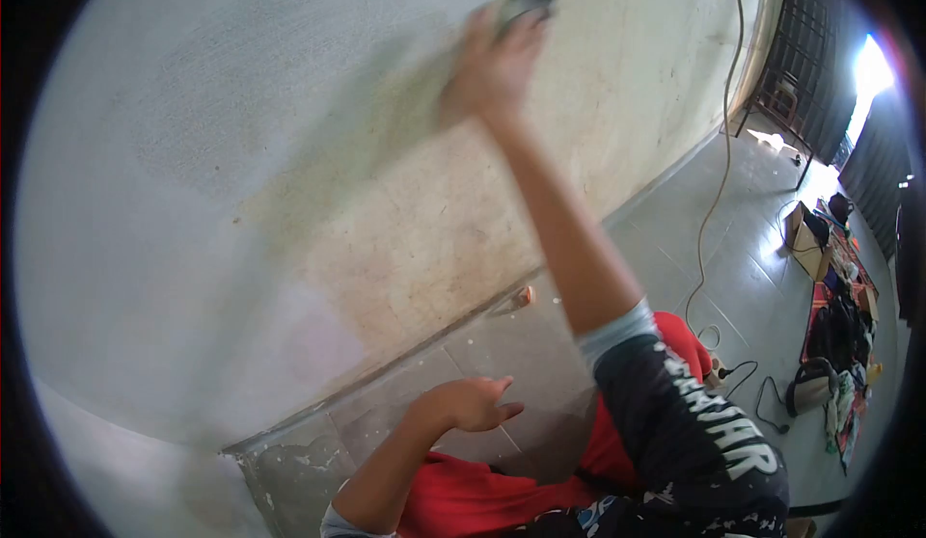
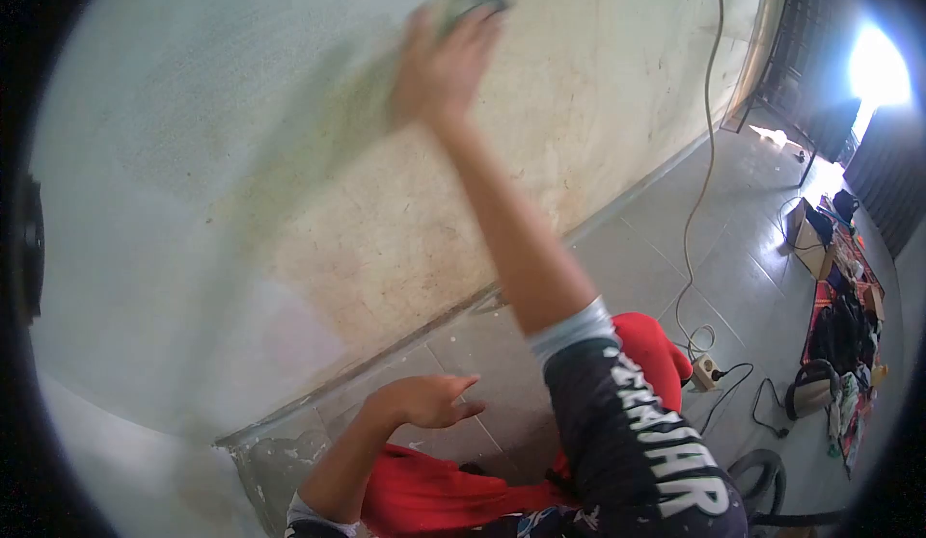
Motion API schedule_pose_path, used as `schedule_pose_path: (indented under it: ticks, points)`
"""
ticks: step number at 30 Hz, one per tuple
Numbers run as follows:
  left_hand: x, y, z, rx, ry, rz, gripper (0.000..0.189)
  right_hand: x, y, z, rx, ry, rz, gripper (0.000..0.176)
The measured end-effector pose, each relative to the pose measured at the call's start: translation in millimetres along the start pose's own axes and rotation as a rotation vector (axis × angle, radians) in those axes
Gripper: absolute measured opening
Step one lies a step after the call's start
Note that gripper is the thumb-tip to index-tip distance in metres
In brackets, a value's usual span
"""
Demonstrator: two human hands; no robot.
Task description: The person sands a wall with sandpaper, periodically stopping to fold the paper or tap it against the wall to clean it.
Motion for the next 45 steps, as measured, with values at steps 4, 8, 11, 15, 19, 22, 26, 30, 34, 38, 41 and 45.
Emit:
schedule_pose_path:
  ticks: [4, 8, 11, 15, 19, 22, 26, 30, 34, 38, 41, 45]
  points:
    - [-15, 9, 0, 0.021, 0.100, 0.084, 0.074, 134, 39, -15, 0.188, -0.175, -0.232, 0.101]
    - [6, 12, -19, 0.024, 0.076, 0.050, 0.075, 45, 17, 1, 0.096, -0.144, -0.079, 0.100]
    - [19, 13, -18, 0.010, 0.013, 0.000, 0.075, -67, -11, 28, -0.068, 0.017, 0.060, 0.093]
    - [2, 15, -14, 0.034, 0.144, 0.103, 0.074, -27, 11, 8, -0.019, -0.055, 0.039, 0.101]
    - [-7, 7, -3, -0.039, 0.101, 0.058, 0.074, 104, 30, -8, 0.070, -0.102, -0.313, 0.101]
    - [-4, 15, -5, 0.011, 0.188, 0.152, 0.073, 61, 30, 1, 0.041, -0.112, -0.156, 0.099]
    - [3, 14, -18, 0.015, 0.098, 0.112, 0.074, -60, -33, -6, -0.079, 0.149, 0.035, 0.088]
    - [5, 7, -18, 0.041, -0.009, 0.120, 0.075, -156, -43, 45, 0.022, 0.156, 0.093, 0.086]
    - [2, 1, -8, 0.085, 0.001, 0.165, 0.073, -55, -33, 121, 0.125, -0.483, 0.170, 0.085]
    - [-12, 12, -7, 0.065, -0.032, 0.056, 0.073, 87, -43, 253, 0.179, -0.324, 0.077, 0.084]
    - [-21, 15, -15, 0.059, -0.124, -0.025, 0.072, 86, -54, 275, 0.150, -0.296, -0.040, 0.085]
    - [-26, -2, -14, 0.041, -0.249, -0.016, 0.070, -100, -49, 282, 0.761, -0.318, 0.244, 0.081]
Point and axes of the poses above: each hand's wrist, its own x-axis away from the middle knuckle, its own y-axis out of the palm, z = x × y, the point moved 3 cm from there along -x, towards the middle knuckle, and after that the axes turned 4 degrees about z, right-handed, at the moved point
